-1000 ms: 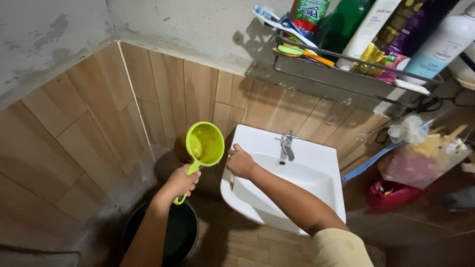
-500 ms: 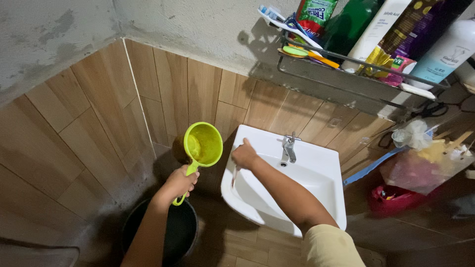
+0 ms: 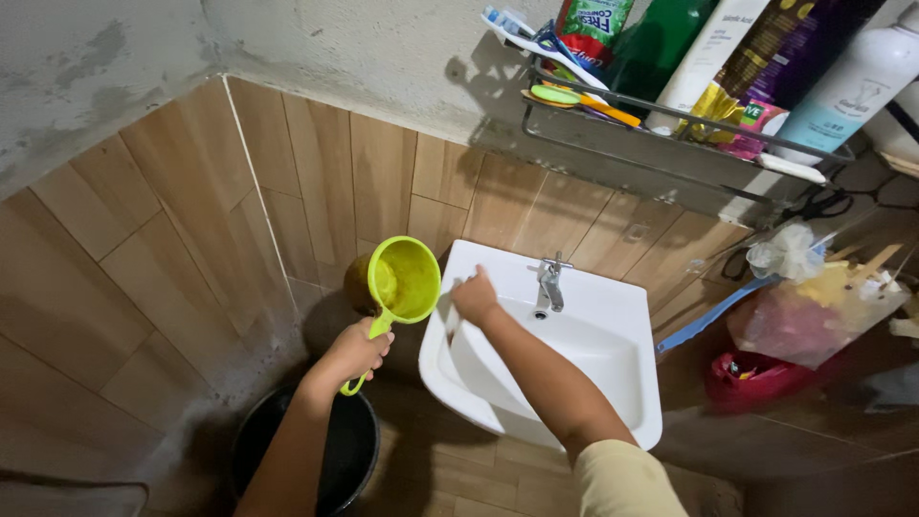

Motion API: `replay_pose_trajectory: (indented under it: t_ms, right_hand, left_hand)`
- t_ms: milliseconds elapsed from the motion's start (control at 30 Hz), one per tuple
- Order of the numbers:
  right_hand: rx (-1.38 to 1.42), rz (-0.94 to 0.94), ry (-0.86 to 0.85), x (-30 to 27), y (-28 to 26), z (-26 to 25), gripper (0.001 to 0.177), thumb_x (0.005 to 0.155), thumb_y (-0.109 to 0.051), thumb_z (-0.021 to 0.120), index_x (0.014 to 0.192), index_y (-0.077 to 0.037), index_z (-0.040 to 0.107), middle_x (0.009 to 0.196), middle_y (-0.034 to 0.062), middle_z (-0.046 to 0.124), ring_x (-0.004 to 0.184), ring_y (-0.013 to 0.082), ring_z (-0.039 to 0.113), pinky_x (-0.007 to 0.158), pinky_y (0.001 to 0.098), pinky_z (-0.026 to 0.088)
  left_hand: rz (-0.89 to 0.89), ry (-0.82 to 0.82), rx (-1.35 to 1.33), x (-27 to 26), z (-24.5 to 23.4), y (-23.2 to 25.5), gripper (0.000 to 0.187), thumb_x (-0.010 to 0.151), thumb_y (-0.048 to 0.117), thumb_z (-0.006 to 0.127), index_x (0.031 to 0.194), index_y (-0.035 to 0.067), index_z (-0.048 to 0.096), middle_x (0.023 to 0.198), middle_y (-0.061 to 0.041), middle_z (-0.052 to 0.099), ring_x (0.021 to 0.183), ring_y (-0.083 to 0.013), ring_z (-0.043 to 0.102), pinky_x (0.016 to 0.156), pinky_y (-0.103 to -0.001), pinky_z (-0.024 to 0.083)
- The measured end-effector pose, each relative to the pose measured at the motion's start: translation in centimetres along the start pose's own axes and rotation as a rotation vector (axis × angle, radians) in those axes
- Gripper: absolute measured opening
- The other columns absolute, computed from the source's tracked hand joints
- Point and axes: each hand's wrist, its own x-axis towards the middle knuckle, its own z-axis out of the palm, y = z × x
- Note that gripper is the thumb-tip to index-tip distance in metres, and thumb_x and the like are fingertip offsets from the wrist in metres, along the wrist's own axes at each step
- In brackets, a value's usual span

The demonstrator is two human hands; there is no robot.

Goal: The person uses a green plastic scoop to pour water from a bucket into a bathroom sink while scrubbing the sink basin with a toothbrush. The person repeatedly refills the scoop and scrubs the sink surface.

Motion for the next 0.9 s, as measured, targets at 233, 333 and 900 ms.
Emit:
replay_pose_trajectory:
  t_ms: [233,333,900]
  right_hand:
    - [0.024,-0.005,-0.070,-3.2,-0.7,-1.6,0.019,0.088,-0.020,0.063,0.079,-0.019,0.080,0.086,0.0048,0.078,0.090,0.0257,0.072,0.108,0.0537,0.032]
    - [0.325,0.219,-0.353,-6.5,1.7,-0.6,0.030,0.078,-0.046,0.078,0.088,-0.018,0.080,0.094,0.0091,0.075,0.096,0.0285,0.071,0.101,0.0581,0.040]
    - [1.479,0.745,-0.727,-16.9,1.3,6.9,0.031,0.101,-0.039,0.059,0.095,-0.010,0.065,0.060,0.0028,0.039,0.044,0.0144,0.032,0.041,0.0337,0.027]
  left_hand:
    - [0.023,0.004,0.093,0.6,1.2,0.2,0.026,0.094,0.023,0.064,0.113,0.006,0.059,0.078,-0.005,0.060,0.056,-0.0148,0.053,0.048,-0.035,0.050]
    - [0.024,0.003,0.126,0.5,1.6,0.6,0.028,0.094,0.024,0.064,0.113,0.003,0.059,0.078,-0.005,0.061,0.055,-0.0150,0.054,0.048,-0.036,0.051]
    - [0.082,0.083,0.662,-2.1,5.7,5.1,0.043,0.098,0.027,0.057,0.135,0.005,0.054,0.121,-0.024,0.068,0.116,-0.0412,0.064,0.100,-0.049,0.050]
